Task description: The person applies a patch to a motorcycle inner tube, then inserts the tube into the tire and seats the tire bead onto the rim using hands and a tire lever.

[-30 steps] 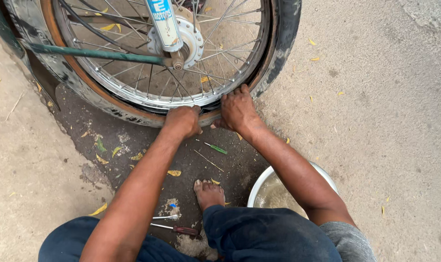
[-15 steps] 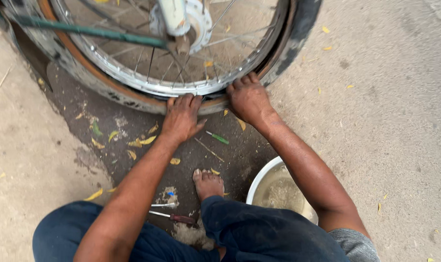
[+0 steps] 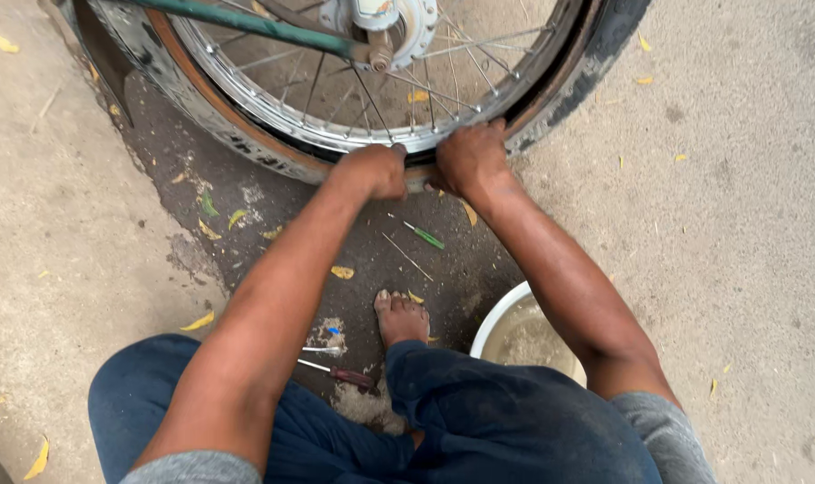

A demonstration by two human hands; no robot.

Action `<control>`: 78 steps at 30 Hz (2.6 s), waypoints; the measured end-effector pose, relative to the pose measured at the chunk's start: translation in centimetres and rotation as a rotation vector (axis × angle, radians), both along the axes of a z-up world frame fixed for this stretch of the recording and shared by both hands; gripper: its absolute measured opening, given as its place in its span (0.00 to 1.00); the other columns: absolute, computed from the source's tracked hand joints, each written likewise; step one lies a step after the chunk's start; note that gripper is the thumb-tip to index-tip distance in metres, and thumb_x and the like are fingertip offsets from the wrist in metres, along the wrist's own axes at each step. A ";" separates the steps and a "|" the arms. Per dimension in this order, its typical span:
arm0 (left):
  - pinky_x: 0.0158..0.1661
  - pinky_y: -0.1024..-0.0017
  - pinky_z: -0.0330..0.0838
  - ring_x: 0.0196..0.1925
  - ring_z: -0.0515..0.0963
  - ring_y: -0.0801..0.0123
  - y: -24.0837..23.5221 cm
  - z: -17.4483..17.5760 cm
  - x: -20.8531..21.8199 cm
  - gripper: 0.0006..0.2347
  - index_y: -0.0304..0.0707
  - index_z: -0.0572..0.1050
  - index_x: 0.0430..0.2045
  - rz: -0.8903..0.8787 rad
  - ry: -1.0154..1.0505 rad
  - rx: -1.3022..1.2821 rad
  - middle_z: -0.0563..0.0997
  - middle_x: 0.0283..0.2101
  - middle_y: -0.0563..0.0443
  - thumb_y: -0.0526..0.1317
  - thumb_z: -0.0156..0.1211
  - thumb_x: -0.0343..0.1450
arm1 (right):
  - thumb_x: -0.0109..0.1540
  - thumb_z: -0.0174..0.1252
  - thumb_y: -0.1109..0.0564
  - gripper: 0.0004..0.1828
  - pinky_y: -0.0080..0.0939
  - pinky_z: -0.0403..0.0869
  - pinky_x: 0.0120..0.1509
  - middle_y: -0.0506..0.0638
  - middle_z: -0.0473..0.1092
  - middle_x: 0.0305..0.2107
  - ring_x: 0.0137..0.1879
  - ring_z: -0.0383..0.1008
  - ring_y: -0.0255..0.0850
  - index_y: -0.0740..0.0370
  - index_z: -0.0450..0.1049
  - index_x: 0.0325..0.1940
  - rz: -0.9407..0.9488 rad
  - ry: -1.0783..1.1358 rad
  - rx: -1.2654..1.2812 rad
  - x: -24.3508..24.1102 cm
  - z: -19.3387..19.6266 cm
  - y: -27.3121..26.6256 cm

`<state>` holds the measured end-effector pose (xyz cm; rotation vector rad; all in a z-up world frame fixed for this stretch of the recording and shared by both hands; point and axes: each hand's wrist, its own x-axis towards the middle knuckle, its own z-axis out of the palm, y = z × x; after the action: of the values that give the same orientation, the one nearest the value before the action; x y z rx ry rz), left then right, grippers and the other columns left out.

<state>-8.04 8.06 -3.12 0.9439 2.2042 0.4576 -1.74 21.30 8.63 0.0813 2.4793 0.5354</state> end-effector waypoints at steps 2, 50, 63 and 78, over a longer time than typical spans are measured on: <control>0.52 0.57 0.76 0.52 0.82 0.49 0.7 0.9 -0.3 0.24 0.36 0.81 0.48 0.006 -0.041 -0.130 0.82 0.50 0.38 0.48 0.73 0.60 | 0.54 0.67 0.27 0.36 0.65 0.66 0.64 0.57 0.78 0.44 0.54 0.77 0.56 0.58 0.81 0.49 0.000 -0.035 -0.005 -0.5 -0.6 0.0; 0.64 0.43 0.50 0.68 0.62 0.34 -2.8 3.7 -3.4 0.40 0.39 0.66 0.64 0.041 0.337 -0.310 0.70 0.63 0.32 0.62 0.72 0.60 | 0.50 0.56 0.14 0.72 0.72 0.57 0.78 0.64 0.46 0.73 0.80 0.46 0.62 0.59 0.37 0.80 -1.112 0.974 -2.189 3.9 -15.2 7.2; 0.63 0.45 0.60 0.63 0.74 0.48 15.5 5.6 0.8 0.43 0.34 0.64 0.61 0.493 0.146 0.507 0.76 0.59 0.37 0.67 0.67 0.60 | 0.72 0.50 0.40 0.24 0.47 0.68 0.59 0.52 0.66 0.42 0.50 0.65 0.42 0.66 0.67 0.48 -0.405 1.411 -1.576 -1.3 -2.1 22.4; 0.76 0.59 0.57 0.75 0.69 0.52 -16.5 -0.7 6.1 0.32 0.24 0.58 0.72 1.192 0.131 0.934 0.72 0.69 0.35 0.45 0.66 0.78 | 0.62 0.65 0.48 0.14 0.57 0.74 0.50 0.59 0.73 0.43 0.48 0.76 0.60 0.61 0.76 0.41 -0.188 0.314 -0.772 15.0 -13.6 3.1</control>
<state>-1.96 -8.40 -3.82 -0.1275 2.4572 2.1124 13.25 24.37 -4.96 0.0919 2.7649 -0.5652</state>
